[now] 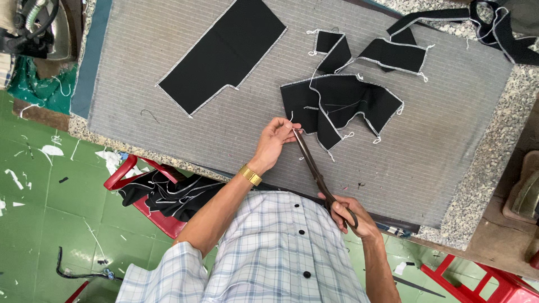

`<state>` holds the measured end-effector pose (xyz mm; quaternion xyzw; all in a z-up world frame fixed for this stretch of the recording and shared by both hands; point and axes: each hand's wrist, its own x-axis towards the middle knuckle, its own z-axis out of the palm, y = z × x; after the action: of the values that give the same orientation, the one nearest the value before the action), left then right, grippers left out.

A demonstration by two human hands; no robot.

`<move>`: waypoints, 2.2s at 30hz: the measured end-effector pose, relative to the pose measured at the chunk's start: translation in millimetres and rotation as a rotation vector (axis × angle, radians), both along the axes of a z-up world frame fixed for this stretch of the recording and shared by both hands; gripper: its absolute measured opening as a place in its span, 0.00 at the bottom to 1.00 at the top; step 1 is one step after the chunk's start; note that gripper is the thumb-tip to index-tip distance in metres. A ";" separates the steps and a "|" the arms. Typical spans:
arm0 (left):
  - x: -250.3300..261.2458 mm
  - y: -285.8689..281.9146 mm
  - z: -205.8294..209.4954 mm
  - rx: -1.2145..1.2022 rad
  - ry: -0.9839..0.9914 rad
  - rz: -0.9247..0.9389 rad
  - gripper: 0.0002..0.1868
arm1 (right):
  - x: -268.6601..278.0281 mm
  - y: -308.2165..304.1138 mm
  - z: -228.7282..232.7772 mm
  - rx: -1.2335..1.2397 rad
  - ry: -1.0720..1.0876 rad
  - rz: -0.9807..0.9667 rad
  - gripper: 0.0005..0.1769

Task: The person uses large shears to cut a piece of black fabric on a gray cutting mat. They trim the edges of the fabric and cut it into several smaller pieces, moving the cut pieces aside. Finally, they place a white paper pattern on the mat.

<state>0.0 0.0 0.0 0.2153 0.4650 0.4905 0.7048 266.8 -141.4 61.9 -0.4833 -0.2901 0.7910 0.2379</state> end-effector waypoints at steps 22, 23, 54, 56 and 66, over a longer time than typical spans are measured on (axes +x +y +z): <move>55.9 75.5 42.9 0.153 1.114 -0.314 0.30 | 32.3 -30.6 3.7 0.269 0.042 -0.427 0.36; 59.6 71.6 42.7 0.323 1.167 -0.282 0.23 | 36.5 -36.7 7.3 0.247 -0.005 -0.362 0.33; 58.9 50.8 -16.4 1.047 1.427 -0.588 0.19 | 55.5 -10.4 42.4 -0.049 -0.703 -0.124 0.30; 42.0 52.6 -19.0 1.059 1.481 -0.555 0.11 | 57.0 -11.8 47.0 -0.031 -0.711 -0.133 0.29; -153.0 62.4 115.1 0.725 1.560 0.010 0.05 | 59.6 -23.5 45.1 -0.066 -0.622 -0.083 0.34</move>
<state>-153.0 62.4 115.1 0.7007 0.6321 0.3236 0.0692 326.4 -164.9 106.9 -0.7208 -0.3033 0.6039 0.1542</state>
